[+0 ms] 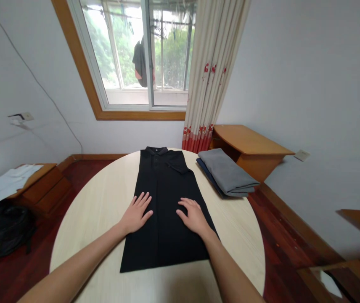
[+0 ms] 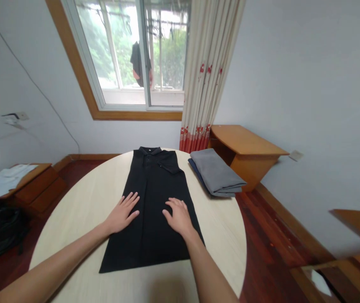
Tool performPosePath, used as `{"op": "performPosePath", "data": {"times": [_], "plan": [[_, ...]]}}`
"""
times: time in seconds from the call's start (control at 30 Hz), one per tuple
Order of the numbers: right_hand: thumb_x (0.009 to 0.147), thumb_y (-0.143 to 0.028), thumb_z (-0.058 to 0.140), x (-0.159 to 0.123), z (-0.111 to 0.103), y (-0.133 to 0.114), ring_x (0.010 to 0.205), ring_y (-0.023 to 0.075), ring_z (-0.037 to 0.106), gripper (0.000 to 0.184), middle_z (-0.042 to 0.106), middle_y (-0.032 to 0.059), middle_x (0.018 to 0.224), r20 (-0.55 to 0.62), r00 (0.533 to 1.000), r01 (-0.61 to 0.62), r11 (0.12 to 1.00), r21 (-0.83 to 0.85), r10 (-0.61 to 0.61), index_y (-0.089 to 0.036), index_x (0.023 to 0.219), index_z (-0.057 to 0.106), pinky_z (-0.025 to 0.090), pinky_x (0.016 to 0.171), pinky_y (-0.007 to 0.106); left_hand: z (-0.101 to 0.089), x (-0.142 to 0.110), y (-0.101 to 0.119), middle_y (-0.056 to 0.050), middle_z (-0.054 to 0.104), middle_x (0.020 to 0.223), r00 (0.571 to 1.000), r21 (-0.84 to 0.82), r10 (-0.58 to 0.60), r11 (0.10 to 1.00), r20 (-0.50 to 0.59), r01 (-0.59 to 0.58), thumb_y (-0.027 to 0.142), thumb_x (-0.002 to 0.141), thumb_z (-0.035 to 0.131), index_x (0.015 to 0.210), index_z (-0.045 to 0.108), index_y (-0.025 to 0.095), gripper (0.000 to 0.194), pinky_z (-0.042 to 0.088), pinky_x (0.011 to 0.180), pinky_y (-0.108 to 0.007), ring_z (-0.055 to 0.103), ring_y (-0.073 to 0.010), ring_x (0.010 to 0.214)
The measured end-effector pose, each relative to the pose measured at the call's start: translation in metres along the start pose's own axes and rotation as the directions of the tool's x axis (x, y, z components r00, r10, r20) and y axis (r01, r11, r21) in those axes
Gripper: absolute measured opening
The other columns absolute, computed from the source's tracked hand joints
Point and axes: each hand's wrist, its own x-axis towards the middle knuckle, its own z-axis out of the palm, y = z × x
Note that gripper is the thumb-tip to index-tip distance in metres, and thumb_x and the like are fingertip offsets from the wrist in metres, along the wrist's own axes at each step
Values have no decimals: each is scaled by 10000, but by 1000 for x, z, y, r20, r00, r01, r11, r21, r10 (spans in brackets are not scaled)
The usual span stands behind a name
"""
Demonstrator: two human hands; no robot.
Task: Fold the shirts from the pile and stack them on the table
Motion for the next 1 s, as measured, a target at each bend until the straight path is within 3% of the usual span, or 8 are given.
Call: {"op": "performPosePath", "data": {"times": [0.3, 0.43, 0.5, 0.63, 0.77, 0.9, 0.93, 1.0], "plan": [[899, -292, 562, -4, -26, 35, 1216, 282, 572, 366, 628, 158, 1300, -282, 915, -315, 947, -56, 288, -138, 1209, 680, 417, 1062, 390, -29, -106, 56, -40, 302, 1635, 980, -155, 178, 974, 94, -162, 527, 1017, 354, 1531, 404, 331, 553, 237, 1200, -575, 240, -323, 1516], [854, -270, 621, -6, -35, 42, 1128, 278, 634, 441, 668, 175, 1219, -190, 893, -408, 912, 43, 408, -102, 1261, 635, 475, 976, 368, -63, -89, 59, -74, 723, 1218, 974, -366, 201, 919, 108, -149, 493, 1023, 367, 1123, 757, 248, 471, 471, 1003, -385, 647, -244, 1134], [836, -258, 649, -7, -37, 44, 1091, 267, 658, 495, 688, 171, 1186, -138, 878, -443, 887, 129, 459, -94, 1300, 596, 494, 947, 358, -74, -70, 61, -65, 765, 1001, 969, -494, 223, 857, 104, -144, 497, 1018, 389, 992, 771, 209, 479, 503, 875, -311, 690, -194, 926], [777, -199, 684, -17, -43, 46, 1009, 270, 700, 451, 725, 151, 1098, -6, 849, -496, 800, 338, 529, -109, 1214, 621, 547, 860, 360, -69, -36, 74, -62, 764, 991, 965, -659, 257, 736, 59, -156, 441, 988, 476, 969, 762, 180, 388, 495, 846, -276, 690, -182, 920], [745, -128, 635, -31, -55, 33, 868, 237, 725, 269, 755, 96, 941, 127, 896, -422, 727, 541, 426, -149, 1009, 681, 570, 757, 319, -51, -27, 92, -53, 760, 945, 966, -727, 245, 677, 77, -114, 369, 968, 500, 1078, 744, 169, 334, 488, 766, -263, 677, -163, 832], [788, -237, 659, -34, -59, 3, 707, 174, 698, 394, 737, 21, 813, 221, 953, -300, 750, 589, 208, -166, 1175, 649, 534, 621, 255, -43, -30, 104, -29, 743, 955, 971, -771, 220, 634, 94, -69, 331, 931, 539, 1440, 517, 202, 525, 488, 695, -249, 636, -137, 729], [793, -287, 684, -32, -58, -2, 646, 158, 679, 437, 724, 4, 757, 325, 936, -307, 764, 568, 134, -164, 1210, 638, 508, 572, 236, -42, -31, 106, -27, 742, 971, 971, -771, 221, 632, 85, -76, 310, 917, 551, 1504, 430, 213, 608, 497, 699, -253, 635, -137, 720], [788, -382, 731, -22, -56, -6, 558, 138, 650, 505, 709, -4, 695, 609, 793, -377, 791, 482, 7, -149, 1226, 637, 456, 502, 206, -40, -32, 108, -34, 745, 1054, 971, -733, 234, 670, 56, -120, 245, 869, 585, 1563, 322, 247, 742, 518, 760, -279, 657, -154, 764]]}}
